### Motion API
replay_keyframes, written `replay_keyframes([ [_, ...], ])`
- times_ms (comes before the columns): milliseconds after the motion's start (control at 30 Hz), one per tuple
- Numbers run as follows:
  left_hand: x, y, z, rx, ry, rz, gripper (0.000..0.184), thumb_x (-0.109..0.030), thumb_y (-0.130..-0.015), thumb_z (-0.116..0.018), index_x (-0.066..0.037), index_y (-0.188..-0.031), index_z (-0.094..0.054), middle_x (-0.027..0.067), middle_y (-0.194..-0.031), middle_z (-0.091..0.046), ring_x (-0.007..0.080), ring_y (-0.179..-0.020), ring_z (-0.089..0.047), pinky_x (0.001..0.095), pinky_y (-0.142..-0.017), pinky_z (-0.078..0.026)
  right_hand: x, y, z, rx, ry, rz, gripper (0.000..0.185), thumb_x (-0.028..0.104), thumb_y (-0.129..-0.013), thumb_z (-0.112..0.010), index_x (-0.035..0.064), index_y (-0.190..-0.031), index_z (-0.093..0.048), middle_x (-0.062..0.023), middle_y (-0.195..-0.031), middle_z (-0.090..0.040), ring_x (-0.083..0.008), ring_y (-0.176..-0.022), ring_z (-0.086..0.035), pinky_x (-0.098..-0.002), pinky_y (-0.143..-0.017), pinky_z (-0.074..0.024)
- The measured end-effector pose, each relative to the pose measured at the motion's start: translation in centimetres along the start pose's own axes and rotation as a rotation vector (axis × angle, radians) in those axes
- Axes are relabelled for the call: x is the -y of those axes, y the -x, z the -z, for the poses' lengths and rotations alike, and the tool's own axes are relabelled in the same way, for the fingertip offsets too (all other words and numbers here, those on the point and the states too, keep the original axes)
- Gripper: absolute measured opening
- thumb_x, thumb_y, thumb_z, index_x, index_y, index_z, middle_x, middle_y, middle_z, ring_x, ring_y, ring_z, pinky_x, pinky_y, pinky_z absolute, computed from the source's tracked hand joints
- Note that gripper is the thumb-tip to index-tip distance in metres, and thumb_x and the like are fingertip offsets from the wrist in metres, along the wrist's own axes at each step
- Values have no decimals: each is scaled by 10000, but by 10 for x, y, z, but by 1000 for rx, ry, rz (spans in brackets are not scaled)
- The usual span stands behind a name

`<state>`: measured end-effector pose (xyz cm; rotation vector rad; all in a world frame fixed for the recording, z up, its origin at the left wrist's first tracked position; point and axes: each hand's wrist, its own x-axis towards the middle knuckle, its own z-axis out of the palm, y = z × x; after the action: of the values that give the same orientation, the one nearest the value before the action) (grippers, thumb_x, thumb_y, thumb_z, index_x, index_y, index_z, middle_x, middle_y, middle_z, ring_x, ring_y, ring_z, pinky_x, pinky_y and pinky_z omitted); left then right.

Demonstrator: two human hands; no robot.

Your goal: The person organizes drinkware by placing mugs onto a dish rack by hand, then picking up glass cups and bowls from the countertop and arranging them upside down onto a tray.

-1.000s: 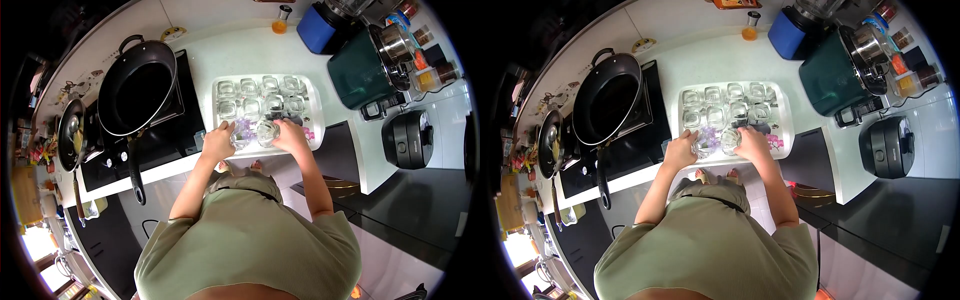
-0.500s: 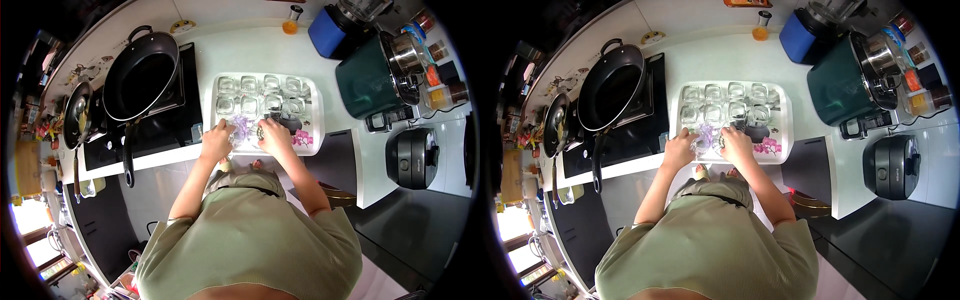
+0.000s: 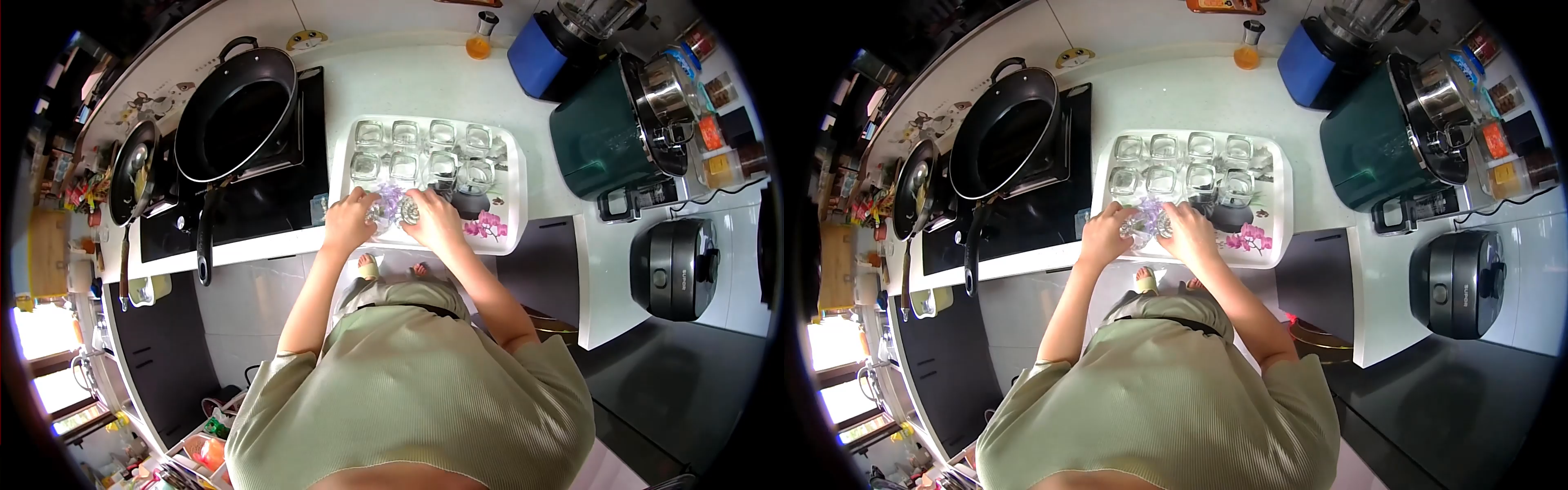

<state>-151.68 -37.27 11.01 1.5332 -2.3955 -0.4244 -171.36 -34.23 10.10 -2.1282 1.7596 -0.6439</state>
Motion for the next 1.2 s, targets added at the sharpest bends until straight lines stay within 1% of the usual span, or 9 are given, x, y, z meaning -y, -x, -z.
replay_keyframes([
  [267, -4, 8, -6, -117, 35, 67, 680, -97, -589, -719, -196, -1239, -546, 65, -1144, -560, 292, -988, -600, 382, -792, -513, -7, 6, 3, -3, -27, 60, 642, 286, -626, -800, 115, -1190, -547, -107, -975, -581, -283, -874, -625, -384, -693, -535],
  [367, -10, 15, -8, -192, 41, 129, 771, -122, -594, -751, -182, -1312, -477, 83, -1218, -517, 300, -1078, -551, 387, -841, -497, -9, 8, 7, -42, -17, 111, 676, 288, -623, -801, 138, -1224, -531, -74, -1028, -578, -258, -959, -581, -372, -773, -494],
  [467, -11, 27, -11, -348, 40, 149, 818, -150, -612, -762, -176, -1356, -423, 99, -1215, -519, 301, -1062, -546, 384, -849, -487, -11, 12, 9, -164, -24, 156, 707, 288, -628, -797, 157, -1262, -511, -58, -1072, -580, -248, -1021, -539, -369, -846, -440],
  [567, -11, 43, -9, -372, 134, 267, 811, -148, -619, -770, -146, -1353, -425, 105, -1210, -519, 297, -1067, -543, 385, -845, -485, -14, 15, 9, -220, -83, 180, 727, 286, -638, -790, 162, -1290, -492, -58, -1097, -580, -252, -1036, -528, -383, -864, -417],
  [700, -5, 52, -14, -241, 386, 474, 741, -193, -664, -764, -147, -1336, -454, 62, -1084, -594, 270, -896, -617, 387, -769, -507, -20, 17, 0, -160, -132, 135, 688, 264, -652, -779, 149, -1270, -499, -65, -1076, -589, -258, -1016, -544, -384, -852, -421],
  [733, -6, 51, -16, -283, 392, 457, 669, -210, -690, -757, -139, -1302, -498, 52, -1042, -621, 254, -848, -641, 381, -742, -515, -22, 17, -3, -135, -128, 129, 676, 259, -654, -778, 145, -1261, -502, -66, -1070, -593, -260, -1012, -548, -384, -850, -421],
  [867, 1, 46, -32, -325, 296, 387, 600, -199, -704, -750, -127, -1260, -536, 71, -1066, -644, 235, -946, -648, 361, -769, -516, -22, 17, 0, -70, -120, 107, 634, 245, -655, -775, 139, -1224, -516, -68, -1034, -611, -263, -986, -568, -382, -841, -426],
  [1167, 1, 43, -33, -323, 362, 397, 574, -166, -713, -729, -149, -1253, -533, 52, -1038, -654, 228, -923, -653, 363, -780, -517, -13, 21, 1, -109, -159, 73, 597, 203, -656, -771, 148, -1207, -546, -45, -944, -631, -255, -917, -598, -369, -817, -451],
  [1200, -1, 44, -29, -306, 403, 420, 568, -144, -710, -724, -146, -1247, -535, 62, -1069, -631, 258, -978, -620, 368, -820, -501, -9, 21, 3, -28, -177, 9, 622, 243, -658, -772, 129, -1223, -538, -69, -1024, -612, -288, -1037, -558, -409, -898, -423],
])
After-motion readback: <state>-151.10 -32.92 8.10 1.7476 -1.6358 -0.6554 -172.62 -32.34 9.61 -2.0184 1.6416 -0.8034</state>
